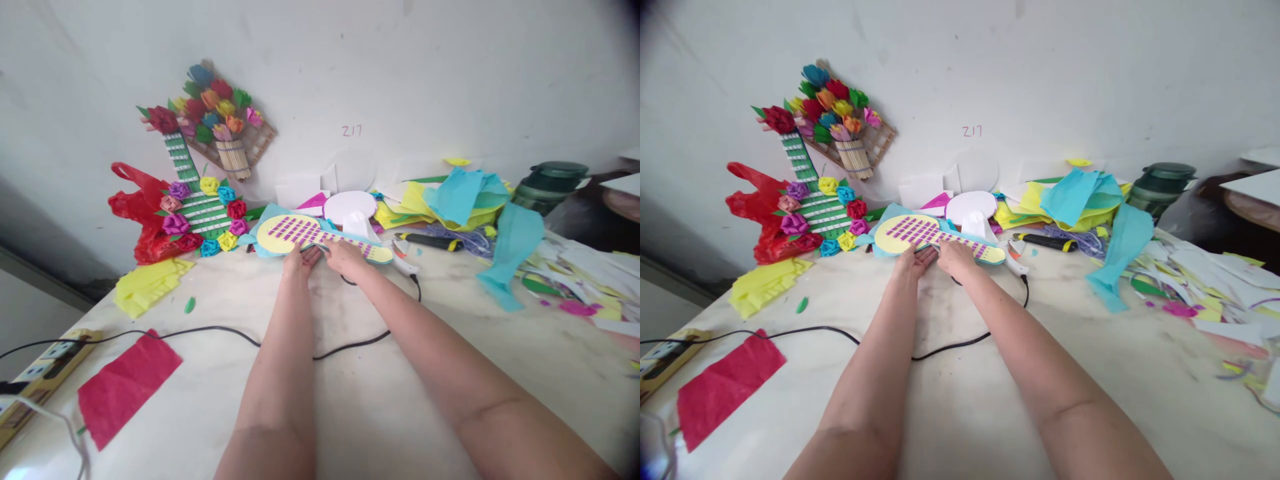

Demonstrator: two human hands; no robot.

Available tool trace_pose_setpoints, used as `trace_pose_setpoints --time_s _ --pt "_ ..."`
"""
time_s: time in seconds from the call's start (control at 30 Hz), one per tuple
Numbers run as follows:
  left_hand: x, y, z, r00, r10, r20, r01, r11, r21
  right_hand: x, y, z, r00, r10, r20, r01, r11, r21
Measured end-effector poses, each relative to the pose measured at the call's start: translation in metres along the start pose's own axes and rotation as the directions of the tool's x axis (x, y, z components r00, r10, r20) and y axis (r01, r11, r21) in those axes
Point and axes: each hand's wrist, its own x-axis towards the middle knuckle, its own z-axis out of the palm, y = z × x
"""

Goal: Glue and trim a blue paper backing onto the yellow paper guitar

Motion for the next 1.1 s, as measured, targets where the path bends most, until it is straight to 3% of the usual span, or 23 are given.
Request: trace_pose_setpoints --time_s 0.43,0.63,0.9,1.0,1.1 --pt "-0.001 0.003 0.000 0.996 -0.057 -0.068 0.057 0.998 -0.007 0.000 0.001 0.000 1.000 0.005 0.015 -0.005 1.000 -0.001" --pt "-0.001 0.003 0.002 0.996 -0.075 -0.041 0.074 0.997 -0.023 -0.001 0.001 -0.003 1.000 0.001 0.017 -0.001 1.000 0.012" --pt "-0.003 0.000 0.001 0.973 -0.202 0.114 0.218 0.963 -0.160 0.002 0.001 -0.001 0.999 0.027 0.044 -0.027 1.000 0.002" --pt "0.003 -0.003 -0.002 0.953 -0.208 0.219 0.248 0.953 -0.174 0.001 0.001 -0.003 0.998 0.038 0.055 -0.038 0.999 0.004" --pt "0.008 -0.005 -0.003 0.951 -0.193 0.242 0.235 0.959 -0.158 0.001 0.003 -0.004 0.999 0.032 0.040 -0.033 0.999 0.018"
